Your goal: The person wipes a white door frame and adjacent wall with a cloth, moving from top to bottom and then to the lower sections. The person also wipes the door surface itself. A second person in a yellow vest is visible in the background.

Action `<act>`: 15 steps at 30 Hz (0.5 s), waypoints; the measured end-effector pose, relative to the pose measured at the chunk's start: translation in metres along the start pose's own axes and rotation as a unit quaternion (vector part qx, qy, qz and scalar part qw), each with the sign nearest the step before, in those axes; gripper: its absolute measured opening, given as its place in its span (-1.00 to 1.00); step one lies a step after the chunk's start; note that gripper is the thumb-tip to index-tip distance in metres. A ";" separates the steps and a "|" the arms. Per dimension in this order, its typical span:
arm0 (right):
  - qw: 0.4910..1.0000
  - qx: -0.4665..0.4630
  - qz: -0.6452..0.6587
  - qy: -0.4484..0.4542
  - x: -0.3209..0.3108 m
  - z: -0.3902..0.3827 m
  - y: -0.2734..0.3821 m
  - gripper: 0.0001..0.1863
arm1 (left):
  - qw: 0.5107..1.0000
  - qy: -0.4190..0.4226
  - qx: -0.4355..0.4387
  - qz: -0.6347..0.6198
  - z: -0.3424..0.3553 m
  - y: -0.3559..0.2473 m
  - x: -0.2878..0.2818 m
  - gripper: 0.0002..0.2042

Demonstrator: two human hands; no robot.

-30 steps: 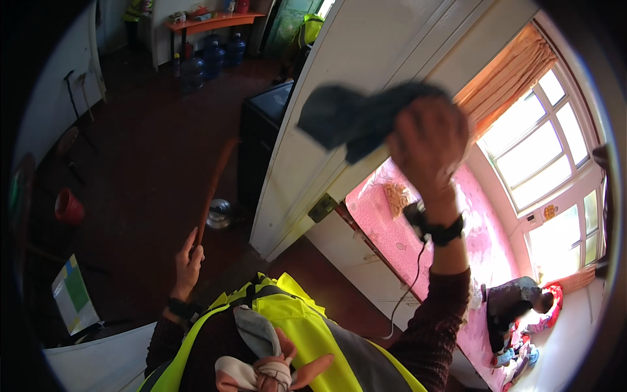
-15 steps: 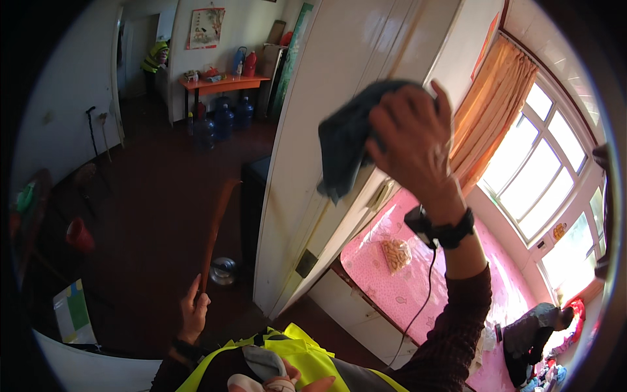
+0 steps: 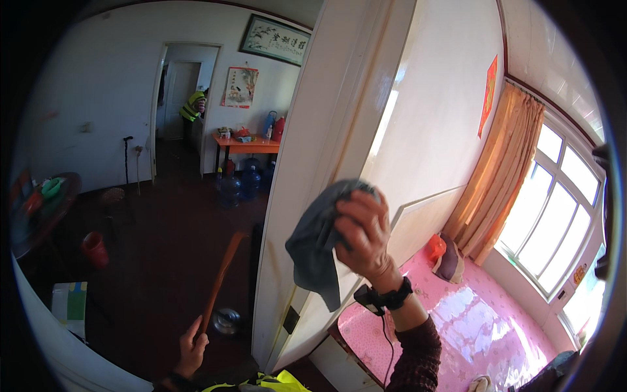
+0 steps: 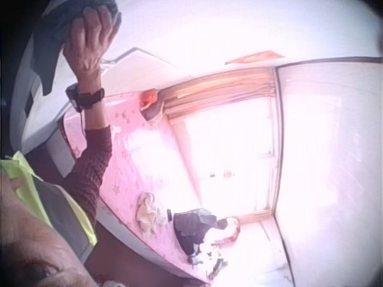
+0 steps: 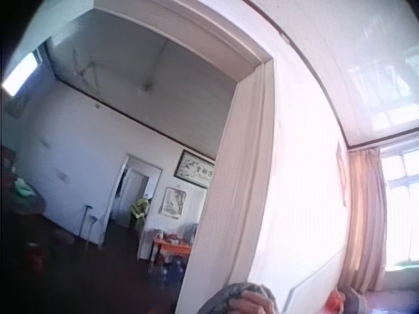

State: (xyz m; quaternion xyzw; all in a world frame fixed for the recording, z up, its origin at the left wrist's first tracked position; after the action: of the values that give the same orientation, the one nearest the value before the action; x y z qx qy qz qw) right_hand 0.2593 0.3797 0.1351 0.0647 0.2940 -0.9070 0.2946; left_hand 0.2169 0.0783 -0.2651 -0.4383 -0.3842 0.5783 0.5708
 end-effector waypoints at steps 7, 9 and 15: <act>0.982 0.004 -0.031 -0.187 -0.049 0.147 -0.109 -0.65 | 0.989 -0.085 0.034 0.117 -0.044 -0.003 -0.004 -0.54; 0.977 0.032 -0.010 -0.212 -0.065 0.186 -0.133 -0.66 | 0.989 -0.108 0.022 0.101 -0.055 0.003 -0.005 -0.56; 0.969 0.146 0.003 -0.199 -0.080 0.232 -0.169 -0.72 | 0.984 -0.133 0.007 0.118 -0.103 0.006 -0.008 -0.47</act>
State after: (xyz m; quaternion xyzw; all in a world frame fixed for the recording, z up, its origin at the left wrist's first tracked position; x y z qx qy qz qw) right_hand 0.2415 0.3970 0.4319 -0.0737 0.0939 -0.9338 0.3373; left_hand 0.3117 0.0639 -0.3027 -0.3959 -0.3978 0.6977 0.4452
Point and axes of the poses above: each hand's wrist, its own z-axis towards the middle knuckle, its own x-axis out of the palm, y = z × x, the point moved 10 cm from there along z, towards the middle knuckle, and after that the axes turned 4 degrees about y, right-handed, at the moved point
